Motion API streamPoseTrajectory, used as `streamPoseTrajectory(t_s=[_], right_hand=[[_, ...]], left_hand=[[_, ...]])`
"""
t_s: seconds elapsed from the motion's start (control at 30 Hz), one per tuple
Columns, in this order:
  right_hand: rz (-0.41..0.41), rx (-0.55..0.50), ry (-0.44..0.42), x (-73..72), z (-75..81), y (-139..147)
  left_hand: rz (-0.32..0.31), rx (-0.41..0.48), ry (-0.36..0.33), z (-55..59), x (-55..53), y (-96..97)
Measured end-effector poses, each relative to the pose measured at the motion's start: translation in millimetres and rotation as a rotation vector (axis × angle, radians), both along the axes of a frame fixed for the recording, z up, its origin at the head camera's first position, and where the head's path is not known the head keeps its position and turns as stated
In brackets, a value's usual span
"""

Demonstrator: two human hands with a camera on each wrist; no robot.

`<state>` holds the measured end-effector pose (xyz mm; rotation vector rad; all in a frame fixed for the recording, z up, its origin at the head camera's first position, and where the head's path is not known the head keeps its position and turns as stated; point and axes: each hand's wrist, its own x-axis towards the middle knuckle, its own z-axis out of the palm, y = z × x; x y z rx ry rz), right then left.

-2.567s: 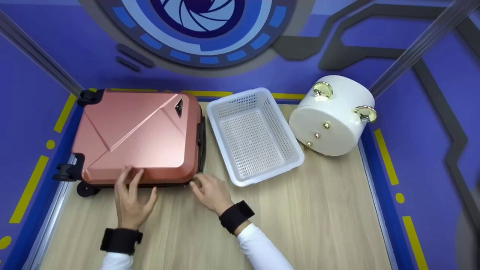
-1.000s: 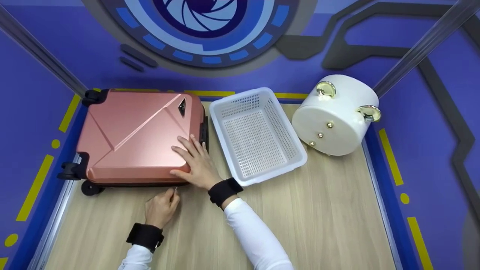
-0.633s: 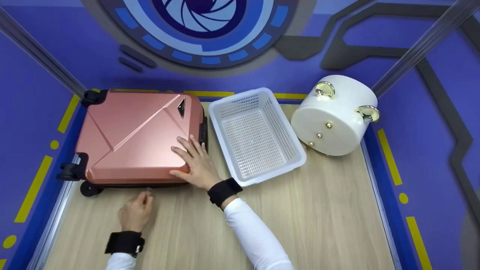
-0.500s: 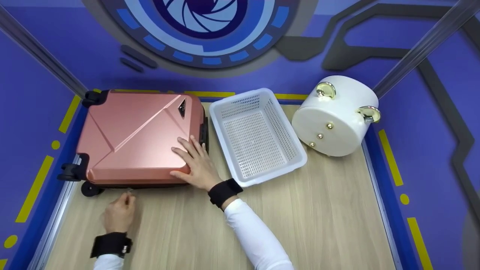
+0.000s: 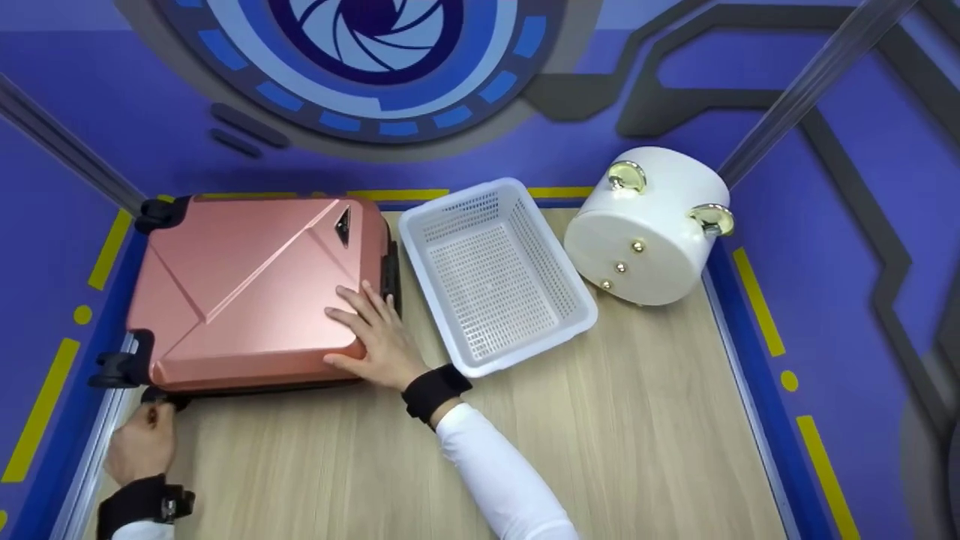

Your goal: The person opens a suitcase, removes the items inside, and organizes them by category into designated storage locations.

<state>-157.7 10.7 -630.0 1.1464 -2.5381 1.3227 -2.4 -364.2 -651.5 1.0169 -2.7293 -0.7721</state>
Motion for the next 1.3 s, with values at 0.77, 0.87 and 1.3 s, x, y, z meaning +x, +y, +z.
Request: streamPoseTrajectory(t_s=[0.77,0.87,1.3], right_hand=[[0.051,0.015,-0.014,-4.6,-2.8,7],[0.094,0.049,-0.032,-15.1,1.3,13],[-0.261,0.02,-0.198,-24.7,16.1,3]], left_hand=[[0.032,0.347,0.138,-10.4,-35.3,-43.4],[0.049,0.365,0.156,-8.9,-23.1,-34.5],[0.026,0.054,0.524,-109.3,43.1,40.7]])
